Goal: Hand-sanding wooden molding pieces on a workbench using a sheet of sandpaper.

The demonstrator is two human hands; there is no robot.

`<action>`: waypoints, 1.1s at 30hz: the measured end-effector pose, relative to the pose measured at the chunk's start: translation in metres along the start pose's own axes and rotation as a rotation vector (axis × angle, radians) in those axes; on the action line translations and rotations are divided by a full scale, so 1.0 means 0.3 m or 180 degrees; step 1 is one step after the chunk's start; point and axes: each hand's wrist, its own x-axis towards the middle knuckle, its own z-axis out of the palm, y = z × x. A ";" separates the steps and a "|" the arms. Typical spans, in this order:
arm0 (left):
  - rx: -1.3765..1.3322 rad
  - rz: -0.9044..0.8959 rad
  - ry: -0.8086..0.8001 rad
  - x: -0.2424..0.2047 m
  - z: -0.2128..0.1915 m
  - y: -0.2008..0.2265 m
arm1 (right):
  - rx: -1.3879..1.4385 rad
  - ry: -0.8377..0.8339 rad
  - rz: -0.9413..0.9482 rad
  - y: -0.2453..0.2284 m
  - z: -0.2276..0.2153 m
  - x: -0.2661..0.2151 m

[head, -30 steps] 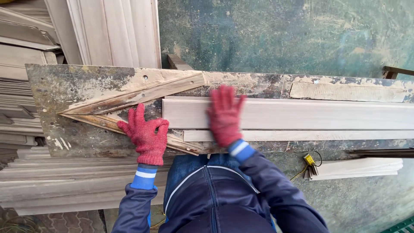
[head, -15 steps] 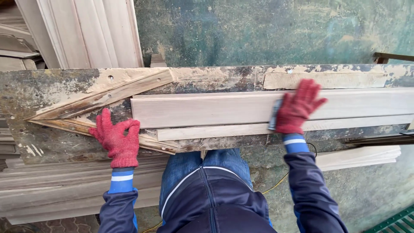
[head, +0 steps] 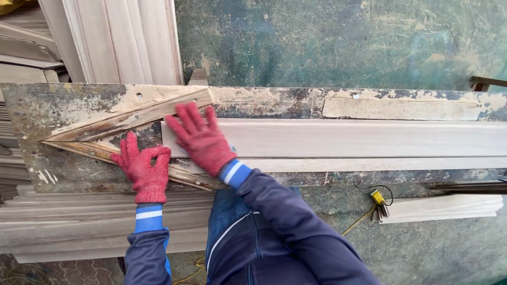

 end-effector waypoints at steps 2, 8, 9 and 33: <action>0.0167 0.0076 0.0044 -0.005 0.000 -0.014 | -0.0120 0.0060 -0.0310 0.016 0.015 0.018; 0.0007 -0.0113 0.0000 0.001 -0.009 0.017 | -0.0682 0.0601 0.0998 0.713 -0.123 -0.258; 0.0012 -0.0097 0.0036 0.001 -0.004 0.013 | -0.0937 0.0422 0.1481 0.844 -0.175 -0.348; -0.0285 0.0128 0.0376 -0.015 0.015 0.020 | -0.0005 0.0551 0.0145 -0.042 0.105 0.089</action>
